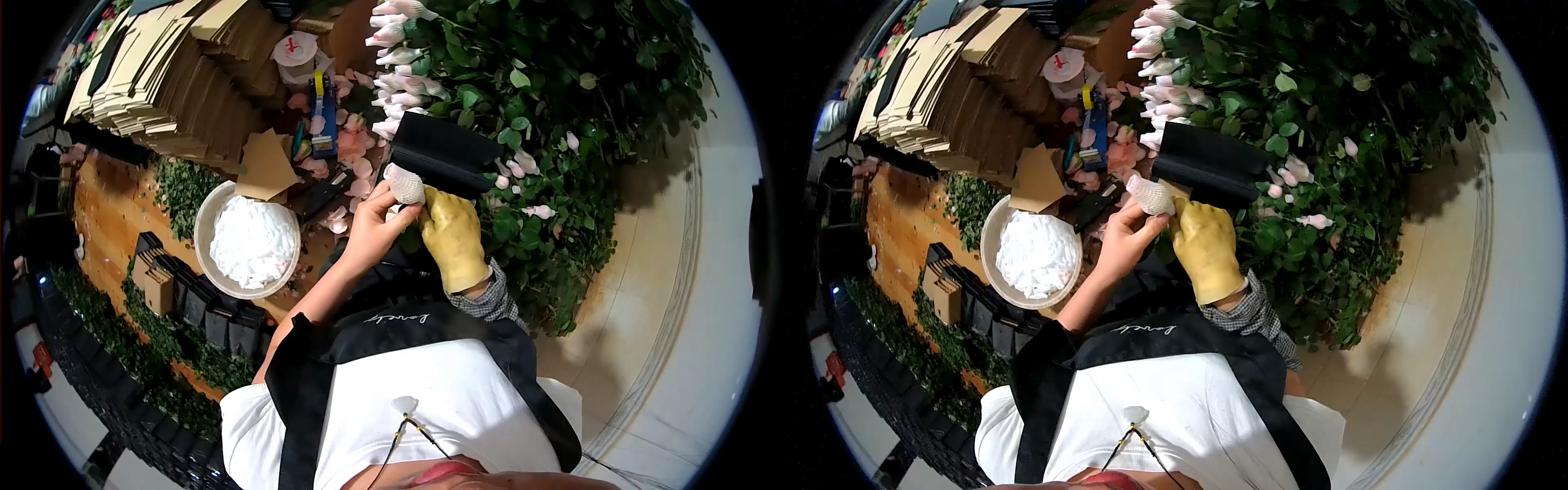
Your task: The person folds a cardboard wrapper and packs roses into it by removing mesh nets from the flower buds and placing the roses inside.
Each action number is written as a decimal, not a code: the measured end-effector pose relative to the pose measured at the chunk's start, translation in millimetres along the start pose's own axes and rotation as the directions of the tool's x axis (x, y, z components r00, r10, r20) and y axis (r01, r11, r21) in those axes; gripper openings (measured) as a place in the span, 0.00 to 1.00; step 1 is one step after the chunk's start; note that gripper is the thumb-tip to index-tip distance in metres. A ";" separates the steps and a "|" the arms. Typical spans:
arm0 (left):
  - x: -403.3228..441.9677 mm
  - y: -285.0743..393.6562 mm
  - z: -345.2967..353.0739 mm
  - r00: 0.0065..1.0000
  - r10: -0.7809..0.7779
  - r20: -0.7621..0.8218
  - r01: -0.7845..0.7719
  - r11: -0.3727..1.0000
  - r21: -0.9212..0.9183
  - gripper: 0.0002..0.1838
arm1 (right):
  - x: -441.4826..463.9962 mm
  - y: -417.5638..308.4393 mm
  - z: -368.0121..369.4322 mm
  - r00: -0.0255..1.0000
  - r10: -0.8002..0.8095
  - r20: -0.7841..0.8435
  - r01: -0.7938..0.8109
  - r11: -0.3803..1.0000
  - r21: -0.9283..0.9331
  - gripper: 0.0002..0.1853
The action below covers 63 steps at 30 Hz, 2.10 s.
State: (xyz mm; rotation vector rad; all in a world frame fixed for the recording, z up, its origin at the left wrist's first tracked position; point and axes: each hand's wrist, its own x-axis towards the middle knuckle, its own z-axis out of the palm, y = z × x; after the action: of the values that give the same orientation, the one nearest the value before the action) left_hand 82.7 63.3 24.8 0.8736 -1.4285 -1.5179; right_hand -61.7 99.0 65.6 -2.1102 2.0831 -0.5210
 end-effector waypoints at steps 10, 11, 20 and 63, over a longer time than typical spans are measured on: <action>-37.0 -20.2 -26.0 0.935 0.255 -0.247 -0.019 0.731 0.682 0.04 | -10.7 -10.8 34.3 0.969 -0.089 0.230 0.061 0.990 0.125 0.13; -41.0 -18.7 -30.2 0.935 0.250 -0.252 -0.007 0.723 0.691 0.04 | -12.1 -15.1 36.4 0.967 -0.096 0.235 0.064 0.988 0.141 0.13; -96.1 3.0 -152.1 0.764 0.440 -0.472 0.436 0.188 0.880 0.06 | -23.9 -11.9 28.8 0.958 -0.186 0.219 0.105 0.936 0.335 0.14; -38.7 31.6 -10.7 0.923 0.364 -0.128 -0.288 0.870 0.399 0.17 | -9.3 -3.4 -7.9 0.956 -0.204 -0.212 0.258 0.928 0.269 0.17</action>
State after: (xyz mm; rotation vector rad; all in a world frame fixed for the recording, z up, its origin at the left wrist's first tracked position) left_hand 111.4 95.1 52.6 0.9198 -1.6462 -0.8897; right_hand -61.0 109.5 72.7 -2.2069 1.7080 -1.0215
